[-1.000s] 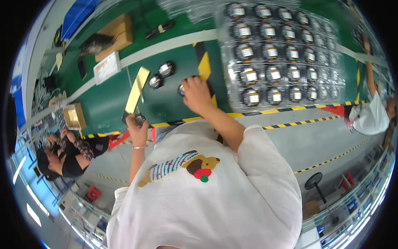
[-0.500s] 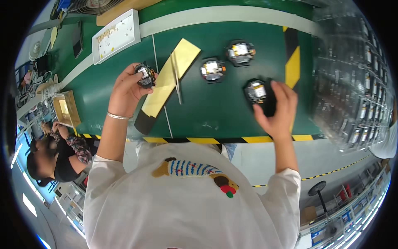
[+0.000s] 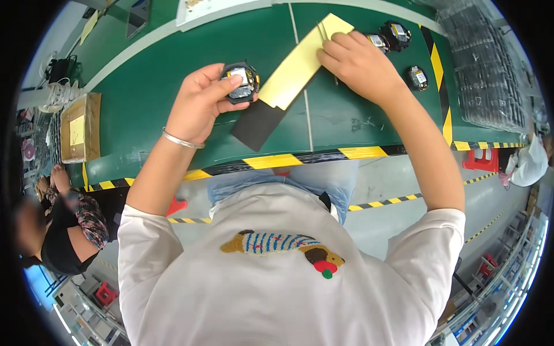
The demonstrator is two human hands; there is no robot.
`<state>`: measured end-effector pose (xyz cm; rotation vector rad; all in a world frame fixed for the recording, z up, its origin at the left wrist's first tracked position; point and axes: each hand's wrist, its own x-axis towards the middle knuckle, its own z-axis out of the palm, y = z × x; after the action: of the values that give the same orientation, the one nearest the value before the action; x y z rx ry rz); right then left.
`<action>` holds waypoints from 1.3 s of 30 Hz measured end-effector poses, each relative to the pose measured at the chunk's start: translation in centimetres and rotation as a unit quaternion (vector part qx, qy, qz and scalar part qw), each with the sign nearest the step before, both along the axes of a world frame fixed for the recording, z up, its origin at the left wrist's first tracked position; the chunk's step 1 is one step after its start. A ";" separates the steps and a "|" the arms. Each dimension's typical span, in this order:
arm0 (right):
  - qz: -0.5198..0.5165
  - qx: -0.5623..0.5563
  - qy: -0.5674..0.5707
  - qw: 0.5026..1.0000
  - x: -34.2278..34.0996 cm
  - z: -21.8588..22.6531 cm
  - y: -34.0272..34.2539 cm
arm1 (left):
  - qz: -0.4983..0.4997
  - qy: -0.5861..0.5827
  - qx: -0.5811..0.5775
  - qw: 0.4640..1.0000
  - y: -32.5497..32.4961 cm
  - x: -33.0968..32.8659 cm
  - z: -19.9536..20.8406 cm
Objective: Using tweezers to assemble and connect internal components within electronic device modules at a factory station.
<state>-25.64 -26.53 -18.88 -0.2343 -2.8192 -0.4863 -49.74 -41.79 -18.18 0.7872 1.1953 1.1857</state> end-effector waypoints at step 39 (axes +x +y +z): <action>-0.146 -0.611 0.279 0.726 -12.5 2.4 -3.7 | -0.010 -0.166 -0.064 0.984 1.6 -3.8 0.4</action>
<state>-38.12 -30.27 -16.45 -0.8793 -2.0207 1.2646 -53.56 -40.16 -17.78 0.4797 0.9728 1.1578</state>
